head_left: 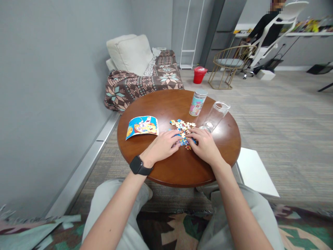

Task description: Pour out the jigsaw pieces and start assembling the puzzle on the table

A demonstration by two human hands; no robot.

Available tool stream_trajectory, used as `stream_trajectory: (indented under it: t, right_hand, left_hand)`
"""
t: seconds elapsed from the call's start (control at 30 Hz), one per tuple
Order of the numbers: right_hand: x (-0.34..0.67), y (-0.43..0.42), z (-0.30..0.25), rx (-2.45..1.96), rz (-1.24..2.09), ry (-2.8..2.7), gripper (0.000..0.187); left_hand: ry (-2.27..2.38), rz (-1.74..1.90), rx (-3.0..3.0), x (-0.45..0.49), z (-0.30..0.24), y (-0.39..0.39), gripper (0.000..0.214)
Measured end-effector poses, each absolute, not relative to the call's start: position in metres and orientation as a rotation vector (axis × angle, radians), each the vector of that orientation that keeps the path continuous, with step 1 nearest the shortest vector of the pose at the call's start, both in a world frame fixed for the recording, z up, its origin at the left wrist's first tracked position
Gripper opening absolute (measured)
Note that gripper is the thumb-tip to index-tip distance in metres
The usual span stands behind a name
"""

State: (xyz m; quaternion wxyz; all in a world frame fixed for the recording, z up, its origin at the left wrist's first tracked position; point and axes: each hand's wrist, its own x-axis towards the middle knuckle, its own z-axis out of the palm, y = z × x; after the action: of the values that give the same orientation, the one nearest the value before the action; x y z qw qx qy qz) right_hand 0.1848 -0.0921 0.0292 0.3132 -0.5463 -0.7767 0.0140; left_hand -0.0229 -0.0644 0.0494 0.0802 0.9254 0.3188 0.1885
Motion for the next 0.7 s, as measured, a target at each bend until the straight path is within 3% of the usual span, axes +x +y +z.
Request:
stream_trajectory:
  t: [0.17,0.7]
  right_hand:
    - [0.1847,-0.0915,0.0271,-1.474,0.039,-2.075,0.028]
    - [0.1872,-0.0901,0.0278,-1.448,0.055,-2.032,0.024]
  left_hand:
    - [0.869,0.447,2.866,-0.0192,0.0501,-0.0671,0.036]
    - [0.851,0.509,2.86,-0.0196,0.053,-0.0667,0.025]
